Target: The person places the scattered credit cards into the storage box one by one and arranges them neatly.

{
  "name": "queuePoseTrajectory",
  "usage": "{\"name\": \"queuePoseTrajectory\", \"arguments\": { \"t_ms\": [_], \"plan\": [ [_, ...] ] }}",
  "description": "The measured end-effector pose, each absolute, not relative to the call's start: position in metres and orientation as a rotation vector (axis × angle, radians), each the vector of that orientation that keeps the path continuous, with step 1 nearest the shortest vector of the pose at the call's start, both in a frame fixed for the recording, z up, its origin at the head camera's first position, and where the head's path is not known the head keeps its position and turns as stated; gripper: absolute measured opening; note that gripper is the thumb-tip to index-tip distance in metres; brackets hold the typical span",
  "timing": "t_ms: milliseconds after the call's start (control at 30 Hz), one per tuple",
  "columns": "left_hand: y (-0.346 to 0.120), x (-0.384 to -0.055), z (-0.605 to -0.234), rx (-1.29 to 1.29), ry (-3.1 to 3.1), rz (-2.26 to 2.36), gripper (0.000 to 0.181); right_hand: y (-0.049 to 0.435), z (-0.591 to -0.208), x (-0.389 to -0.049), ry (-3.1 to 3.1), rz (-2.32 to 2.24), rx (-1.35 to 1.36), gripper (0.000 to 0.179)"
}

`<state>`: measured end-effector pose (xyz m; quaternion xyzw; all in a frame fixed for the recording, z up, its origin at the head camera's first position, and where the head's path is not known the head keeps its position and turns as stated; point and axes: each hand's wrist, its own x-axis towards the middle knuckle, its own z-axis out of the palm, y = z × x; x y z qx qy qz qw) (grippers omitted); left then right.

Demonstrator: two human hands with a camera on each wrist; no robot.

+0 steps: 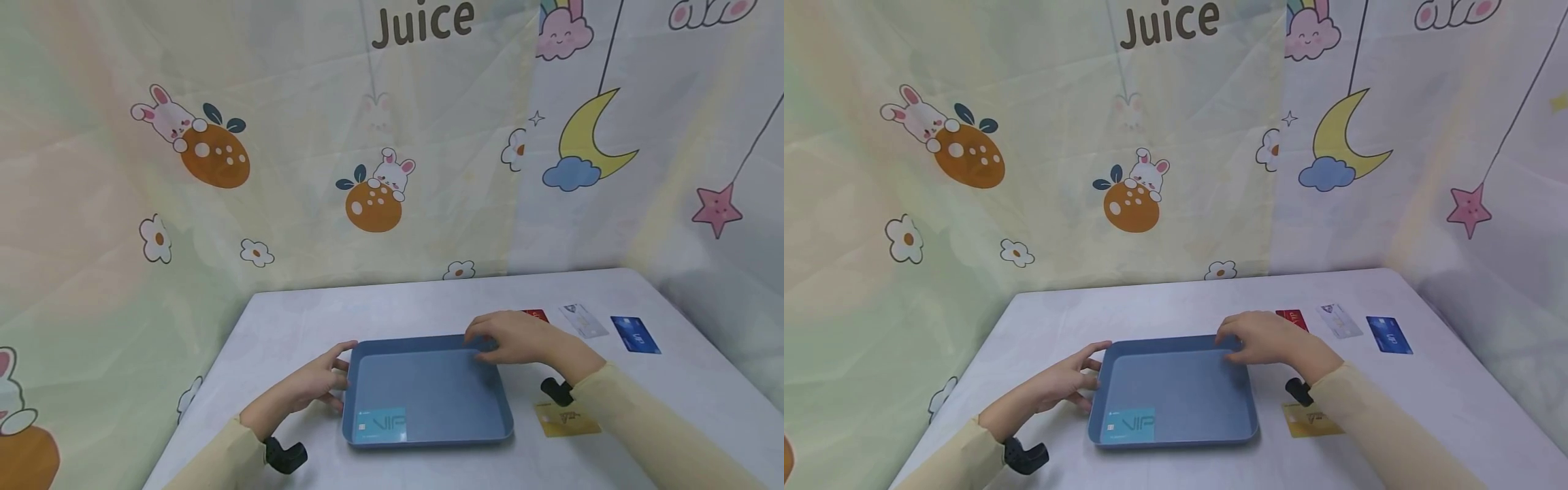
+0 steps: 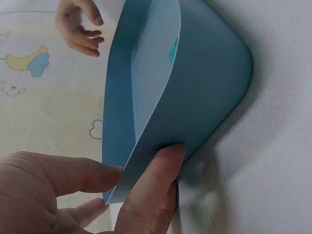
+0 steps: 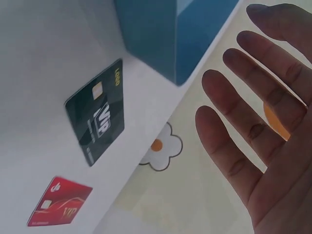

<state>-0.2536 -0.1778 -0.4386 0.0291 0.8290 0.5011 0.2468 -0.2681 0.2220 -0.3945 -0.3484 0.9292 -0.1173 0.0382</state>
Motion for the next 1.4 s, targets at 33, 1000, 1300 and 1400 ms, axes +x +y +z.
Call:
{"name": "queuePoseTrajectory", "arguments": {
  "t_ms": [33, 1000, 1300, 1400],
  "plan": [
    [-0.178, -0.253, -0.438, 0.078, 2.26, 1.367, 0.087, 0.225, -0.395, -0.269, 2.855, -0.358, -1.063, 0.025],
    [-0.177, -0.253, -0.436, 0.053, 2.258, 1.367, 0.087, 0.295, -0.409, -0.26, 2.932, -0.381, -0.777, 0.026],
    [-0.177, -0.253, -0.437, 0.055, 2.259, 1.365, 0.087, 0.312, -0.408, -0.257, 2.991, -0.346, -0.723, 0.027],
    [-0.177, -0.253, -0.437, 0.055, 2.263, 1.362, 0.087, 0.318, -0.411, -0.257, 3.014, -0.31, -0.676, 0.029]
  ]
}}
